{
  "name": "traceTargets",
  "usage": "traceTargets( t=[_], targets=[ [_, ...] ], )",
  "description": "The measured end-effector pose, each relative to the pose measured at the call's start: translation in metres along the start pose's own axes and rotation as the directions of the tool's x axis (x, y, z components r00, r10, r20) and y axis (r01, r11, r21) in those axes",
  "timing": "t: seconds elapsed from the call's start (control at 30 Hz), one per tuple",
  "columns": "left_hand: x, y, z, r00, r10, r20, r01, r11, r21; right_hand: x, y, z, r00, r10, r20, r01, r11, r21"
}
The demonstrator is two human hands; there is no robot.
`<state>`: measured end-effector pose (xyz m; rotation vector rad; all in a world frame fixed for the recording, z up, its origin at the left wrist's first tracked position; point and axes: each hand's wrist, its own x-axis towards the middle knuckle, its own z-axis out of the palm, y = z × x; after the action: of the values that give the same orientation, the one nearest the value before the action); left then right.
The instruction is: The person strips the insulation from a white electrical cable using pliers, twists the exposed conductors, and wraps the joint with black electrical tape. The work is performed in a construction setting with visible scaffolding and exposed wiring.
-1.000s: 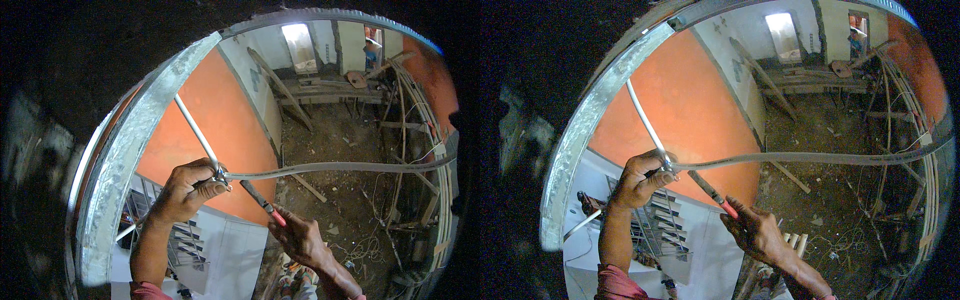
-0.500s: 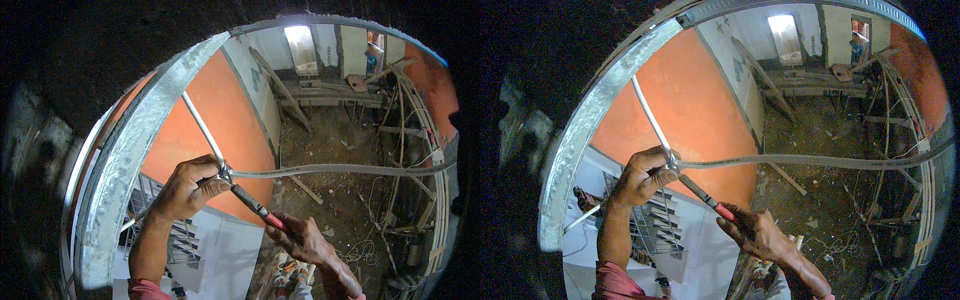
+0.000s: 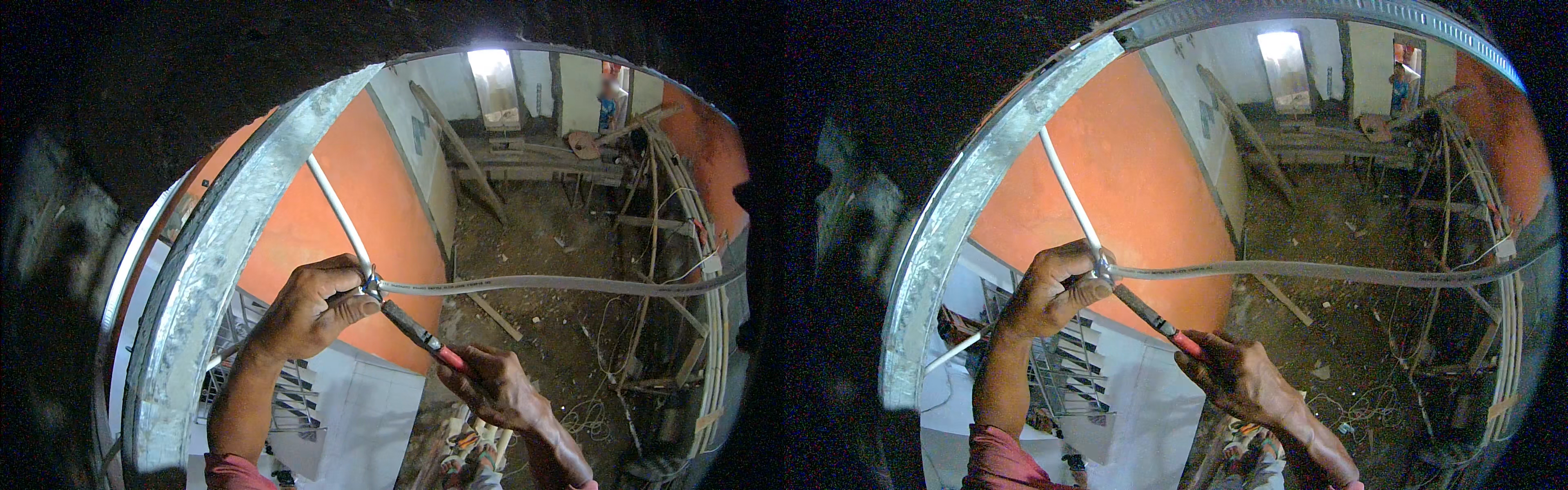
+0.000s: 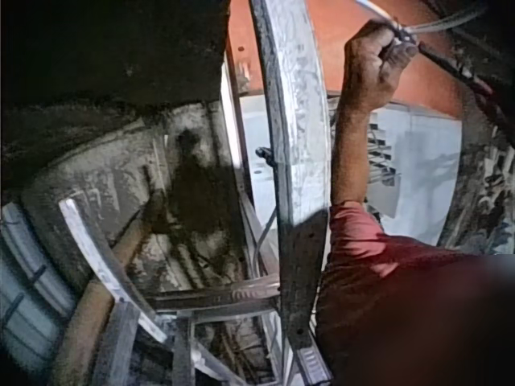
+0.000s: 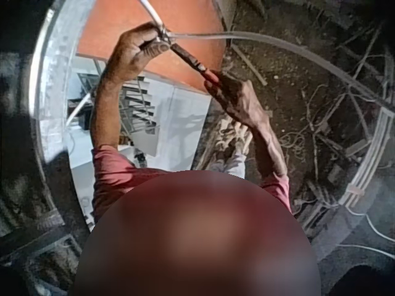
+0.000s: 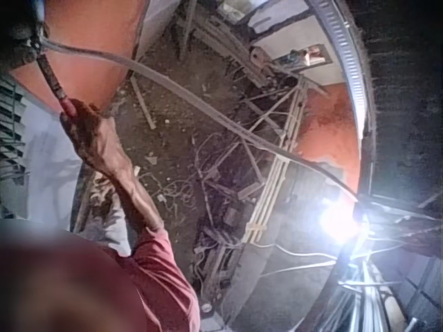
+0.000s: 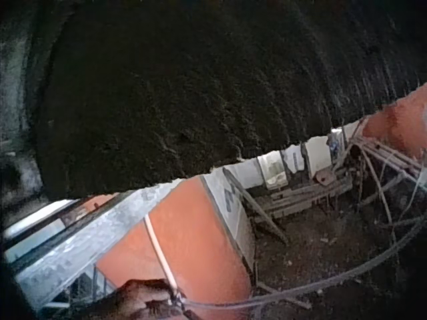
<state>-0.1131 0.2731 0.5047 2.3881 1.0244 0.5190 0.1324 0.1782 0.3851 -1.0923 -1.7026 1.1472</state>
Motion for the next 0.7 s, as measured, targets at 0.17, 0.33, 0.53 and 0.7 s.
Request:
traceTargets(
  t=[0.17, 0.33, 0.53, 0.7],
  targets=[
    [-0.002, 0.000, 0.001, 1.000, -0.001, -0.028, 0.002, 1.000, 0.018, 0.003, -0.003, 0.000, 0.998, -0.049, 0.035, 0.051, 0.996, -0.069],
    [-0.003, -0.008, 0.002, 0.997, 0.055, -0.063, -0.059, 0.996, -0.069, 0.005, -0.001, 0.002, 0.923, 0.214, 0.321, -0.281, 0.943, 0.179],
    [-0.001, -0.017, -0.001, 1.000, -0.023, -0.021, 0.017, 0.961, -0.275, -0.001, 0.043, 0.031, 0.756, 0.037, 0.654, -0.608, 0.409, 0.680],
    [0.002, -0.018, -0.001, 1.000, 0.019, -0.015, -0.023, 0.927, -0.375, 0.002, 0.043, 0.107, 0.506, -0.801, 0.320, -0.858, -0.431, 0.279]
  ],
)
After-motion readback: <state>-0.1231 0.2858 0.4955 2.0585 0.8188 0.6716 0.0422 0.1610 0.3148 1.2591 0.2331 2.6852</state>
